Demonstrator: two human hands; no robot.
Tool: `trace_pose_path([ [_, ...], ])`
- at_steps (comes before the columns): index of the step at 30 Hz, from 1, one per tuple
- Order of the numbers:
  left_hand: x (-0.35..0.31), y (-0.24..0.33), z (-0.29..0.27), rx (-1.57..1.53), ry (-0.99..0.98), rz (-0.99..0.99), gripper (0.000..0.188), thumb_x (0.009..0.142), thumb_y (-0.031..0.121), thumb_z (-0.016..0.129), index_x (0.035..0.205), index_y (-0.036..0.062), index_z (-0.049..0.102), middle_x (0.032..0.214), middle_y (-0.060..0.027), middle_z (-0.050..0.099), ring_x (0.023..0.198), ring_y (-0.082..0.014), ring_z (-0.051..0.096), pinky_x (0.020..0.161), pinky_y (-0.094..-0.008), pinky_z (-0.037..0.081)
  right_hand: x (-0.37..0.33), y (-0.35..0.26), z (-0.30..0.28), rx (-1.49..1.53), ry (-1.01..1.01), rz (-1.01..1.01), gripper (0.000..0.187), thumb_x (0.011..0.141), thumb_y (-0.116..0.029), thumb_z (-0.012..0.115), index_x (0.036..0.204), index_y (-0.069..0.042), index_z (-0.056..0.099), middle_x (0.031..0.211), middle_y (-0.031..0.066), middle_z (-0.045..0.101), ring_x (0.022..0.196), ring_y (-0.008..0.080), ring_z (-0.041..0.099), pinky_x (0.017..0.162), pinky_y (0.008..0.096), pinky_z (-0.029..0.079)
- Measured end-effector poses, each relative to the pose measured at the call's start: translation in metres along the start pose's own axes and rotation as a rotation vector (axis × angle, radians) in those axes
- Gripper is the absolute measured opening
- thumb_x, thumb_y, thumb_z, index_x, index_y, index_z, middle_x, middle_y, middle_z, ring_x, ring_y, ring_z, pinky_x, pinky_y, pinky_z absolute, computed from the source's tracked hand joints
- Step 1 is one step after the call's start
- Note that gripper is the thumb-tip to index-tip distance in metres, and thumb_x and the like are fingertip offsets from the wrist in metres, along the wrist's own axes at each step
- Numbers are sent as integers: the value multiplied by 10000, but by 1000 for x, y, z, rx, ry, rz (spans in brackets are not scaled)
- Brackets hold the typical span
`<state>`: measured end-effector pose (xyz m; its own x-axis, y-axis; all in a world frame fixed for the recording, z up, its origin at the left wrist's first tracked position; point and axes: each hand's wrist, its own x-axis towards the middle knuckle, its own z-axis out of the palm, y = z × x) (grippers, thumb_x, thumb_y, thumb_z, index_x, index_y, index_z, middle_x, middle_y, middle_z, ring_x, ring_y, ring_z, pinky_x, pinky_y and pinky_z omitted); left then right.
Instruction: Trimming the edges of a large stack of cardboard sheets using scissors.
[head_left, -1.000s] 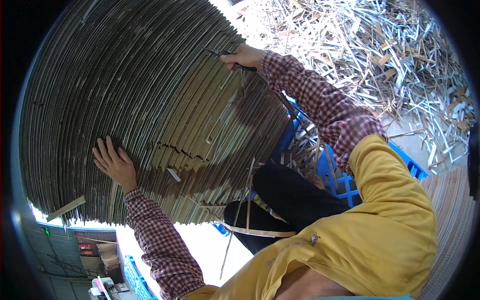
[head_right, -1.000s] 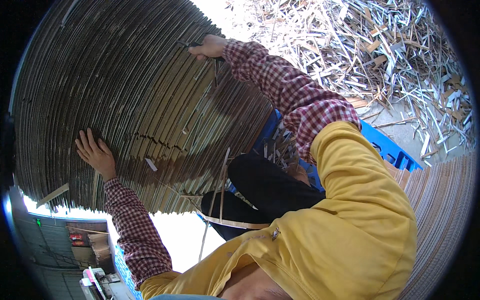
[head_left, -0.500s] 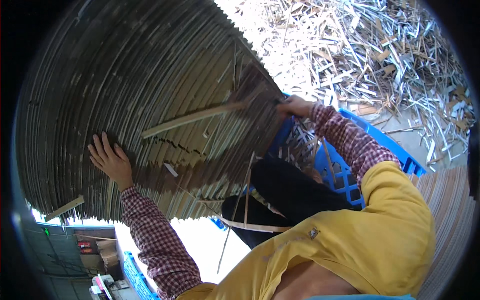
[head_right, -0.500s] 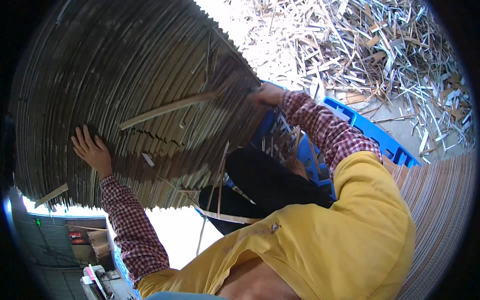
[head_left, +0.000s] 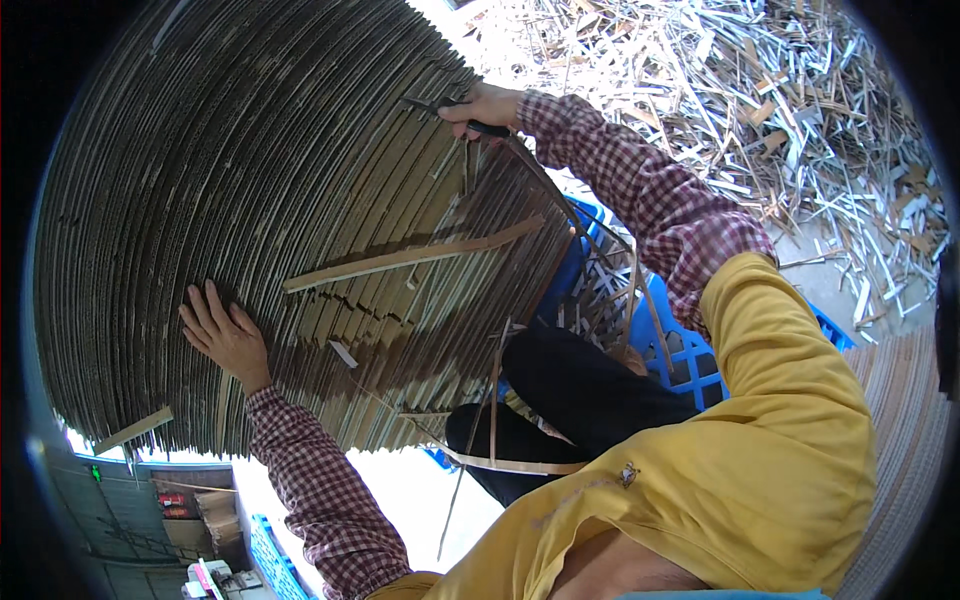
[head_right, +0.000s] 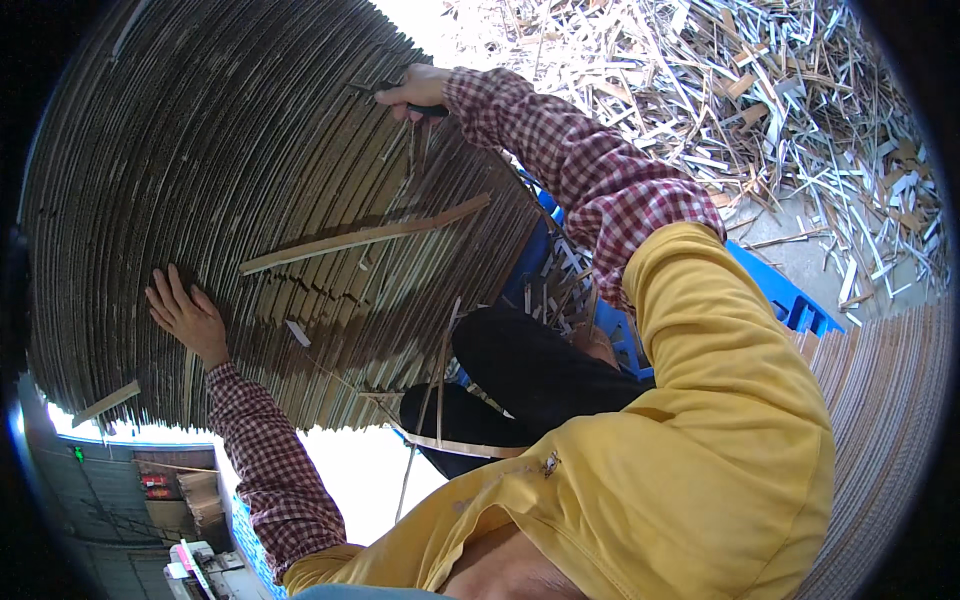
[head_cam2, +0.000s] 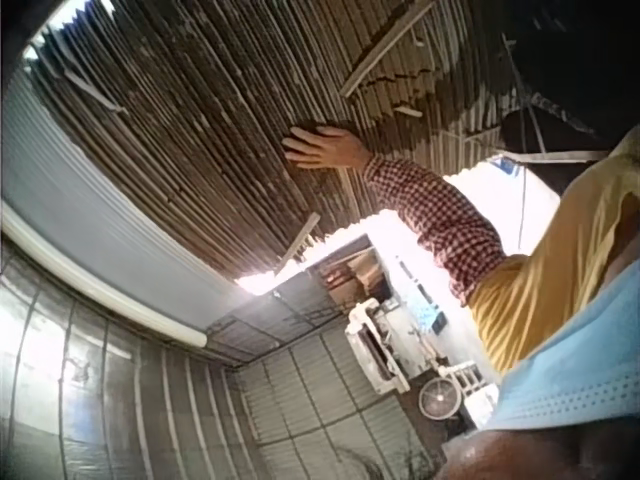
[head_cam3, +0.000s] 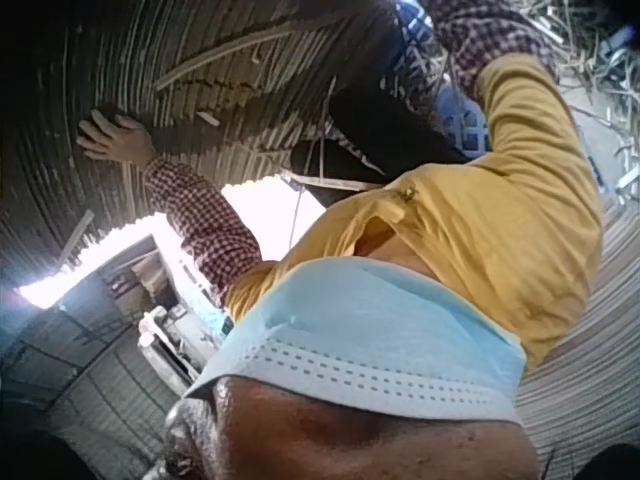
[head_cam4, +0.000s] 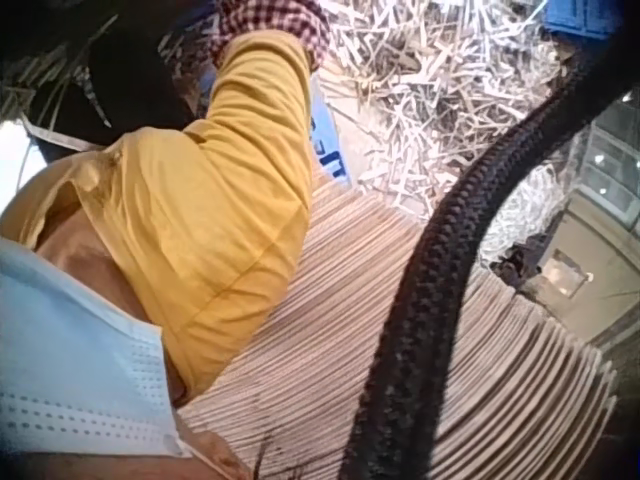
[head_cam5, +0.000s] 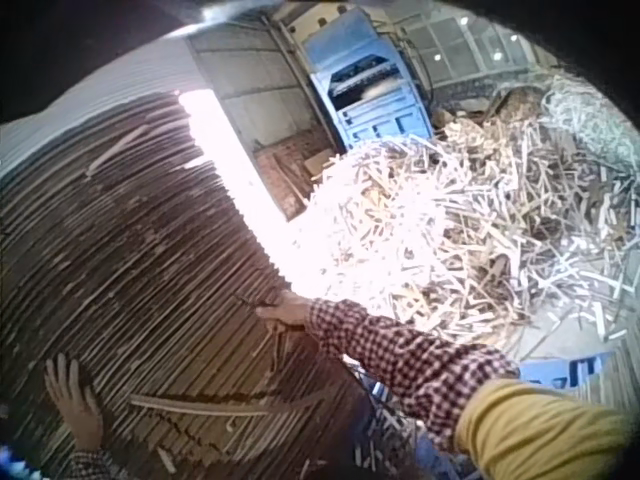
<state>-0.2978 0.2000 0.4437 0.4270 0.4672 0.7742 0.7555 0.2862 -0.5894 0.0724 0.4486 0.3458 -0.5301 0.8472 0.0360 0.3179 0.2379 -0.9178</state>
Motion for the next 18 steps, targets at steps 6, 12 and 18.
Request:
trace_pose_path([
  [6, -3, -1, -4, 0, 2, -2, 390, 923, 279, 323, 1302, 192, 358, 1372, -18, 298, 1278, -270, 236, 1041, -475, 183, 9, -12, -5, -42, -52, 23, 570, 818, -562, 431, 861, -41, 657, 810, 119, 595, 700, 214, 571, 640, 375, 536],
  [12, 3, 0, -1, 1, 11, -18, 387, 923, 285, 322, 1297, 194, 366, 1374, -15, 294, 1278, -273, 233, 1040, -473, 187, 19, -30, -2, -78, 22, 86, 537, 815, -516, 495, 835, -1, 643, 708, 111, 601, 573, 176, 574, 491, 317, 510],
  [18, 3, 8, 0, -52, 10, -3, 389, 919, 281, 330, 1295, 188, 369, 1371, -20, 299, 1278, -279, 233, 1038, -481, 185, 30, 15, 41, 101, 255, -31, 495, 851, -453, 494, 563, -52, 456, 517, 19, 382, 453, 131, 322, 449, 324, 323],
])
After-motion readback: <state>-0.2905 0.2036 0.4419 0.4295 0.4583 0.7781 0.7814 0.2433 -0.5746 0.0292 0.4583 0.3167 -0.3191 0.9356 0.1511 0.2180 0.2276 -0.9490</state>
